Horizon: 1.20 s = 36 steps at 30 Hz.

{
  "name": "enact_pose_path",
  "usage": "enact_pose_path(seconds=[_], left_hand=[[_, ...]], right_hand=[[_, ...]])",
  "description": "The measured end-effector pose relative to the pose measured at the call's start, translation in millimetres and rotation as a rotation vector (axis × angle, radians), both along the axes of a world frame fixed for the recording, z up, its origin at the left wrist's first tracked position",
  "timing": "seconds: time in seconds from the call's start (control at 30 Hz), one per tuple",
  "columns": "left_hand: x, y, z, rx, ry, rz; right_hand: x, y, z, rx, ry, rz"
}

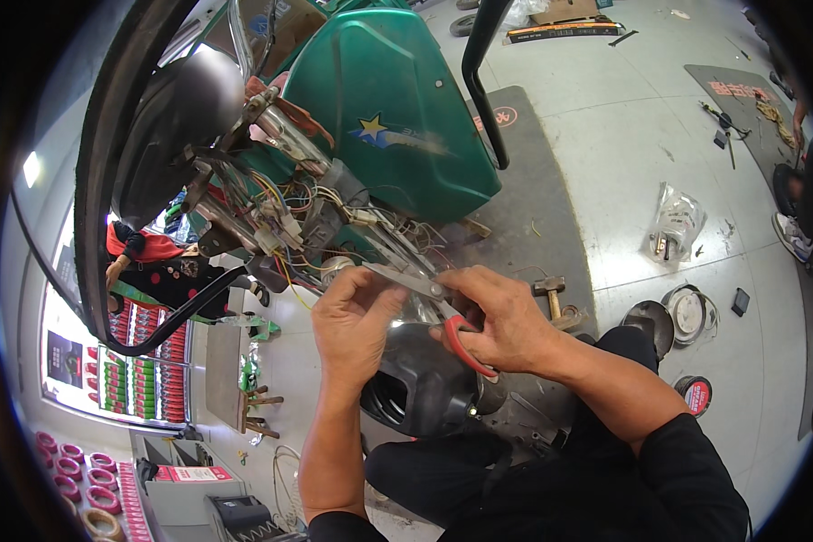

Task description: The person works on the exposed wiring harness of a green motorcycle, using red-handled pliers to strip wire insulation and then twisting and connecting wires by hand.

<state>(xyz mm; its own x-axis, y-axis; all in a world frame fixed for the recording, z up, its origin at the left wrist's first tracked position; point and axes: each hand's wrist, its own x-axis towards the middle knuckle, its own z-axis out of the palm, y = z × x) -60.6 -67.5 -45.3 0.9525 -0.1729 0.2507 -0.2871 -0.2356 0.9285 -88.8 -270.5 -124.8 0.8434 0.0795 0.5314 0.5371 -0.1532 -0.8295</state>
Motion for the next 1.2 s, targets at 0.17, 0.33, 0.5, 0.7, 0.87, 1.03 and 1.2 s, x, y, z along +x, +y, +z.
enact_pose_path(seconds=[0.17,0.33,0.5,0.7,0.87,1.03,1.2], left_hand=[[-0.8,0.6,1.9,-0.004,0.017,0.004],[-1.3,-0.3,2.6,0.012,0.012,0.010],[-0.9,2.3,2.1,0.017,-0.004,-0.008],[-3.8,-1.7,4.2,0.035,-0.043,-0.012],[-1.2,5.2,-4.4,0.169,-0.189,-0.014],[-0.4,6.2,-5.5,0.286,-0.278,0.007],[-4.2,6.2,0.8,0.271,-0.270,-0.050]], right_hand=[[-0.7,-0.1,1.9,0.009,0.021,0.011],[0.6,0.5,-1.2,-0.014,-0.004,-0.014],[2.7,1.3,-5.7,-0.016,-0.025,-0.020],[1.9,1.6,-5.5,-0.008,-0.014,-0.027],[0.6,1.9,-3.7,0.005,-0.023,-0.039],[1.8,1.4,-5.1,0.028,-0.075,-0.035],[3.4,-1.3,-1.4,0.023,-0.090,0.004]])
